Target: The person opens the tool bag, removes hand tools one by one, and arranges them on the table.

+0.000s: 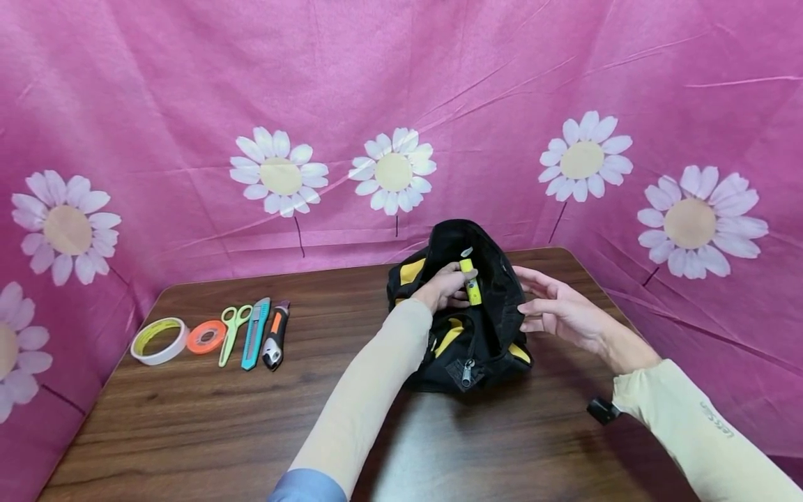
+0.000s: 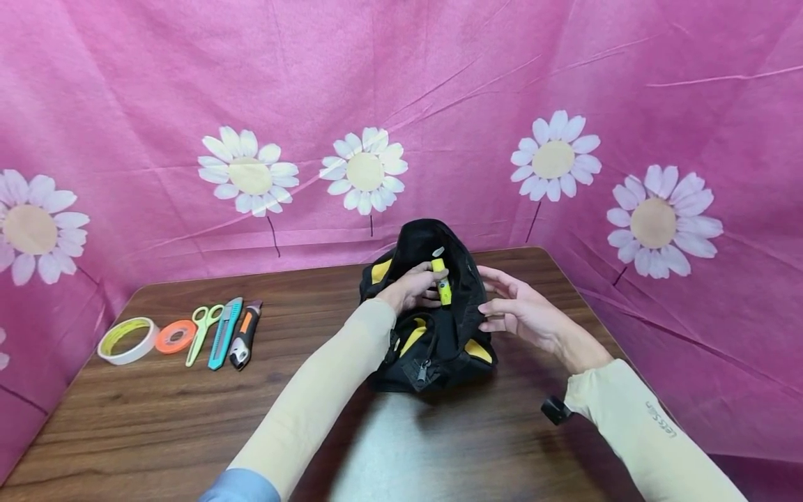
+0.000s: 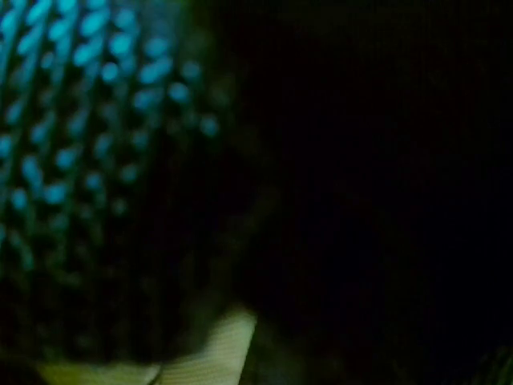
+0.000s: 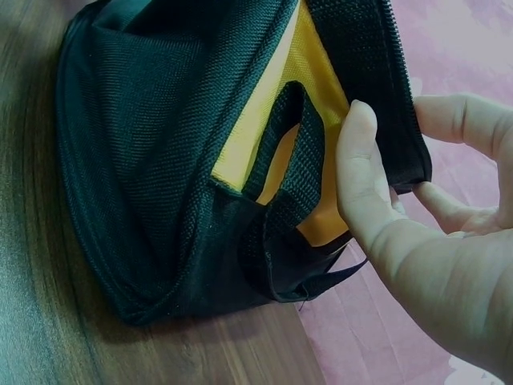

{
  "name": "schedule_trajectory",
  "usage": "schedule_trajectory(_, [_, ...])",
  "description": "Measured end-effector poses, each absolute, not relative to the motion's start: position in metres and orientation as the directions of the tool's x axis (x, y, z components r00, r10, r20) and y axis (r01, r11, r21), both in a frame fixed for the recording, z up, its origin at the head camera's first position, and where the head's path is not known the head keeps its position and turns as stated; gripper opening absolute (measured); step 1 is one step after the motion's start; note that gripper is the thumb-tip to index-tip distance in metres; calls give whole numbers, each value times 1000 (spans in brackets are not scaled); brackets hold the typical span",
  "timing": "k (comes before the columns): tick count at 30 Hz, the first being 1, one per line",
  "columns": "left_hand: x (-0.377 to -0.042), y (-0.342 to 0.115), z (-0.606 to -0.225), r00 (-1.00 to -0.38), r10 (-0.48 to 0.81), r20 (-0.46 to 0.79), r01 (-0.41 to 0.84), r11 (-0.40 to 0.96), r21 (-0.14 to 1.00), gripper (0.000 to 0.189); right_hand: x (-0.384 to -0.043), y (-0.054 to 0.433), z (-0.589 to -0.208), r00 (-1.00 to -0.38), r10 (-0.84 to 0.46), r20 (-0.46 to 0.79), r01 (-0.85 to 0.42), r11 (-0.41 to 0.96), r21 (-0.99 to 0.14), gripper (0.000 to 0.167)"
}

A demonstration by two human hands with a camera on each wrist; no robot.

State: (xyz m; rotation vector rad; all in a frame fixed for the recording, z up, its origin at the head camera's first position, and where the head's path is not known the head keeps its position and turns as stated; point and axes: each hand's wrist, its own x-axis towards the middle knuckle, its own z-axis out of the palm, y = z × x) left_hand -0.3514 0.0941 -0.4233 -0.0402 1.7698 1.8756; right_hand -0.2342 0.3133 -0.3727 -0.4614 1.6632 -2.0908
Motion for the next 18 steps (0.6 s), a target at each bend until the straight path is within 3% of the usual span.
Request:
schedule_trajectory(7, [-352,93,-417,-869,318,-379,-406,-21,914,30,-235,313,-371,-844,-537,13,120,-212,-970,67])
schedule_trajectory(18, [-352,93,-416,-853,347,-389,-407,23,913,27,-235,315,-374,-829,-559,12,133,-218,-967,65])
